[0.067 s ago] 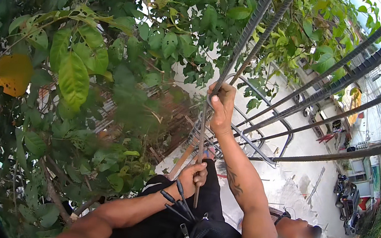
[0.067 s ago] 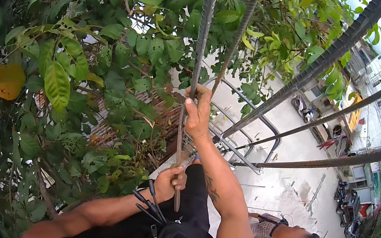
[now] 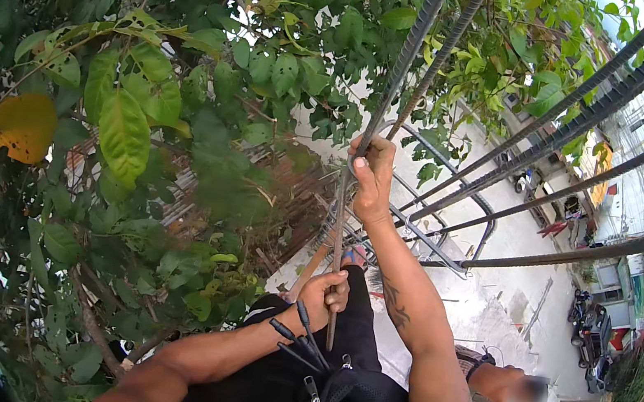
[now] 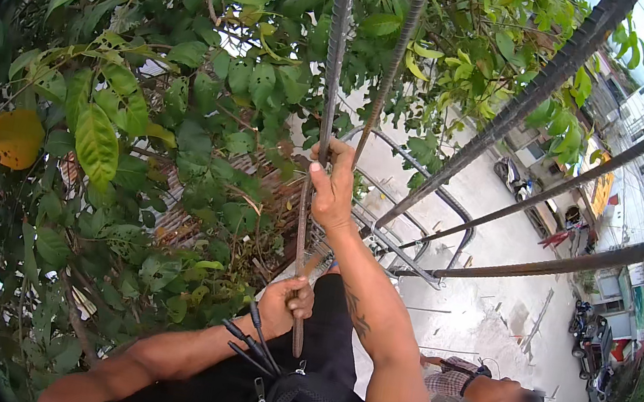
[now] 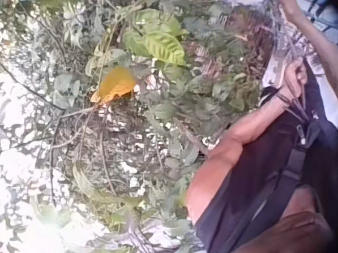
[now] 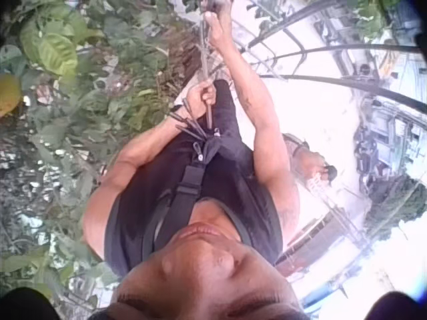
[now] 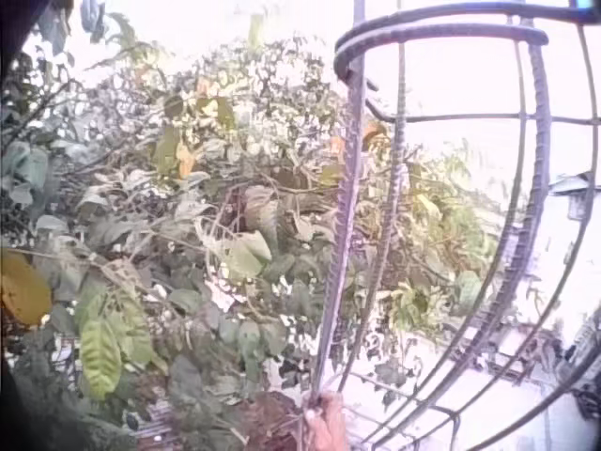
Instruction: The person uses a hooked metal tool to bend and cut rebar on a vertical scaffolding structure. They repeatedly hook, bend, and snap individual rebar segments while standing on the scaffold.
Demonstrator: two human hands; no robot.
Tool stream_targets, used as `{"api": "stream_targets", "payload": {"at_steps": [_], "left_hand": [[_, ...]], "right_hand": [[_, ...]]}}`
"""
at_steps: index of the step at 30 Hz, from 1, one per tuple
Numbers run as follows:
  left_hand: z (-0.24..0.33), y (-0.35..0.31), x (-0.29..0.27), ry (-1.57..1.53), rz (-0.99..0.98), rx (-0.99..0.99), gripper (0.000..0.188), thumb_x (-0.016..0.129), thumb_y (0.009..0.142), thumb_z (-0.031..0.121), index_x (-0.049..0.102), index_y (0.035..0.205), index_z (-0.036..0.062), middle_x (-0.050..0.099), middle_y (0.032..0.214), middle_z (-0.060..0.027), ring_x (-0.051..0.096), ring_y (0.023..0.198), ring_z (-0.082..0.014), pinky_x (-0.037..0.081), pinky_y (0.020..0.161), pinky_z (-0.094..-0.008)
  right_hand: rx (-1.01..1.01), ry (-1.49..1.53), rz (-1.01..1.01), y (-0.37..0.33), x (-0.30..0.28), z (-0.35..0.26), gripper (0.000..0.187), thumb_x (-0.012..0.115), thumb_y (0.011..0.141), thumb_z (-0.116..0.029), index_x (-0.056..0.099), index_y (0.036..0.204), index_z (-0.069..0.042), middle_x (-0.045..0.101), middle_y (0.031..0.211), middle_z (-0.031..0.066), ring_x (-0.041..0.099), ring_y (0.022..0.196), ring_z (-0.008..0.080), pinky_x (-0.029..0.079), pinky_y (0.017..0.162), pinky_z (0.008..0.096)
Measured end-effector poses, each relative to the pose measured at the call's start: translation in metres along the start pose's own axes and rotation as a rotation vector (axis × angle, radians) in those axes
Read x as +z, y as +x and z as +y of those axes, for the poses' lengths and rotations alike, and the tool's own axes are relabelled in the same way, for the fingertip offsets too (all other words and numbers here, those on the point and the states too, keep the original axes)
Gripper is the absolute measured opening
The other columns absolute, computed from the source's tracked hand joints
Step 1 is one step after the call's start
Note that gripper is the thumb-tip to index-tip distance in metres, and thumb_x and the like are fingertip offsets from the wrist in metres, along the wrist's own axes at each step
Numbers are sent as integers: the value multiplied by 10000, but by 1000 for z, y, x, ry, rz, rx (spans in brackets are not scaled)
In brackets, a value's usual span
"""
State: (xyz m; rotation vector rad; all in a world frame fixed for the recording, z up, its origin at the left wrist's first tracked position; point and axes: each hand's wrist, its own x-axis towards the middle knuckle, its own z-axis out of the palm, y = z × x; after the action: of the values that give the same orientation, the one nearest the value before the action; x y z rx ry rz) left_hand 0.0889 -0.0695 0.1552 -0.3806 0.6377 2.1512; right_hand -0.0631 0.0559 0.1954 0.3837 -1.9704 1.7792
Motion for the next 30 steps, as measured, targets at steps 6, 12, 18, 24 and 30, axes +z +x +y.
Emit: {"api": "stream_targets", "payload": {"at_steps": [6, 12, 18, 24, 30], "left_hand": [[26, -24, 24, 88, 24, -80, 275, 536, 843, 324, 465, 656, 135, 308, 462, 32, 361, 462, -141, 338, 564, -323], [69, -75, 60, 86, 64, -9, 268, 518, 850, 306, 477, 1014, 98, 479, 712, -33, 437, 552, -153, 402, 589, -335], [75, -94, 78, 321, -93, 304, 766, 537, 724, 254, 299, 1409, 9, 522, 1194, -237, 600, 927, -333, 477, 782, -381], [80, -78, 45, 625, -538, 472, 625, 580, 681, 155, 474, 1261, -55, 366, 1384, -304, 364, 1313, -383, 306, 1072, -423], [57, -70, 32, 999, -263, 701, 280, 702, 782, 149, 552, 1000, 57, 291, 1450, -242, 277, 1370, -312, 435, 1001, -364]], "right_hand": [[-29, -58, 21, 0, -4, 1, 429, 526, 848, -309, 407, 1124, -3, 518, 975, 126, 516, 888, 223, 412, 849, 350], [-88, -107, 90, -4, 0, -8, 445, 553, 834, -298, 403, 1137, -8, 546, 909, 137, 558, 800, 260, 454, 766, 369], [21, 24, 30, 0, -3, -12, 410, 520, 852, -286, 414, 1127, -1, 529, 981, 125, 525, 881, 213, 437, 819, 341], [38, 26, 31, 0, -7, -7, 392, 507, 855, -264, 422, 1135, -3, 548, 980, 142, 552, 908, 240, 429, 848, 349], [-68, 13, 126, 0, -8, -10, 295, 511, 841, -190, 392, 1053, -23, 545, 838, 230, 540, 817, 433, 419, 734, 437]]}}
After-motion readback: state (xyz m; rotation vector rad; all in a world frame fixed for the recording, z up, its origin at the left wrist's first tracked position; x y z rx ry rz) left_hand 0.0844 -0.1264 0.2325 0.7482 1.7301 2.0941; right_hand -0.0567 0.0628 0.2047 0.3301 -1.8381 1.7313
